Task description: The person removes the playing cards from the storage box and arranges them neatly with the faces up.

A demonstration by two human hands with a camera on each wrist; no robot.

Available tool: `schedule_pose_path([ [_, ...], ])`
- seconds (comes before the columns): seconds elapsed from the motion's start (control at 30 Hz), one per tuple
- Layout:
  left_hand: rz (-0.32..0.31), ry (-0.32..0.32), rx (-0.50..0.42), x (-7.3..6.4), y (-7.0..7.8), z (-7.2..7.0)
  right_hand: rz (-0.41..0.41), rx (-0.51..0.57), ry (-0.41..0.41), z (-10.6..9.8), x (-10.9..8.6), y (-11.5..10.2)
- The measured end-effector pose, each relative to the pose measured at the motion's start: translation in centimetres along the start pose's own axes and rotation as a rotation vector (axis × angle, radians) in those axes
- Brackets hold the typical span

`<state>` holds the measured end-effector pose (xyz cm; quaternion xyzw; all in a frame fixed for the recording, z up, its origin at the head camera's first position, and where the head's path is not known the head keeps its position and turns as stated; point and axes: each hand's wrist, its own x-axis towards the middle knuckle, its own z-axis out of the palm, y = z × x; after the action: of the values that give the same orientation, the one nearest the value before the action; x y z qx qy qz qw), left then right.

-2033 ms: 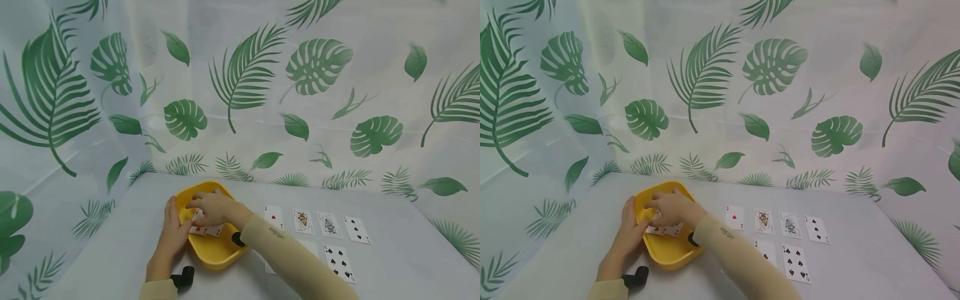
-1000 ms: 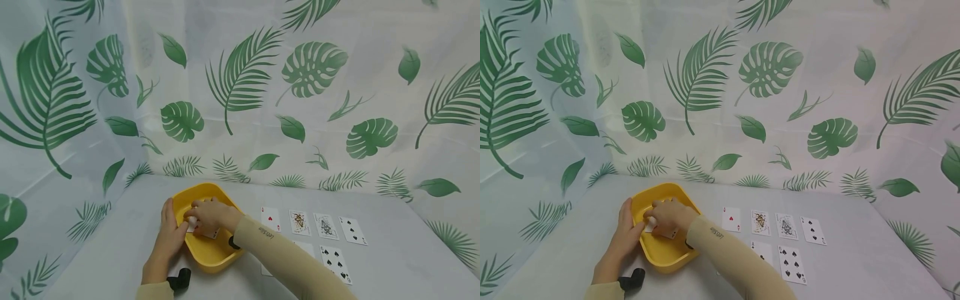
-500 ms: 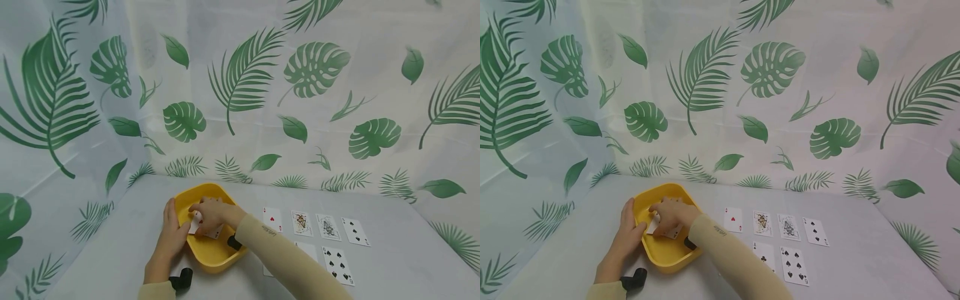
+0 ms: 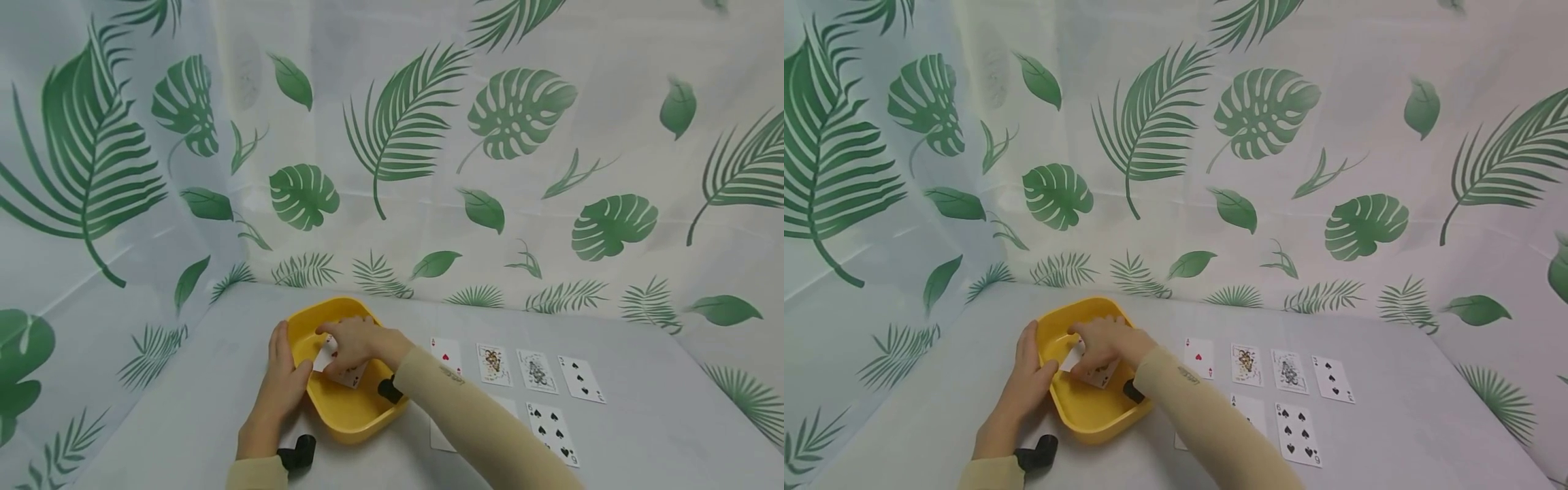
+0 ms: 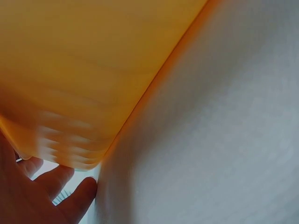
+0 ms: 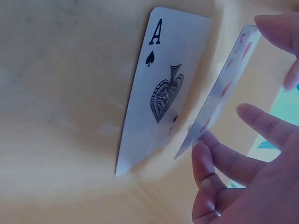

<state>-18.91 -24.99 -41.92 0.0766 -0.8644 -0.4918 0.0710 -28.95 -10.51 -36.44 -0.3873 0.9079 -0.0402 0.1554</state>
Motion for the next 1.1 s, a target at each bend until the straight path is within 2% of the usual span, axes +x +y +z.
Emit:
schedule_pose_path([
  [0.37,0.004,-0.007,0.012,-0.1,0.1,-0.1,-0.079,-0.129,0.099,-2.1,-2.0,-0.5],
  [0.57,-0.021,-0.01,0.008,-0.2,0.2,-0.1,-0.084,-0.193,0.124,-3.7,-3.7,-0.5],
  [0.77,-0.019,-0.012,-0.003,-0.4,0.3,0.1,-0.074,-0.236,0.15,-4.4,-6.1,0.0],
  [1.1,-0.012,-0.01,0.008,-0.3,0.2,-0.2,-0.122,-0.306,0.224,-4.7,-10.3,2.1],
])
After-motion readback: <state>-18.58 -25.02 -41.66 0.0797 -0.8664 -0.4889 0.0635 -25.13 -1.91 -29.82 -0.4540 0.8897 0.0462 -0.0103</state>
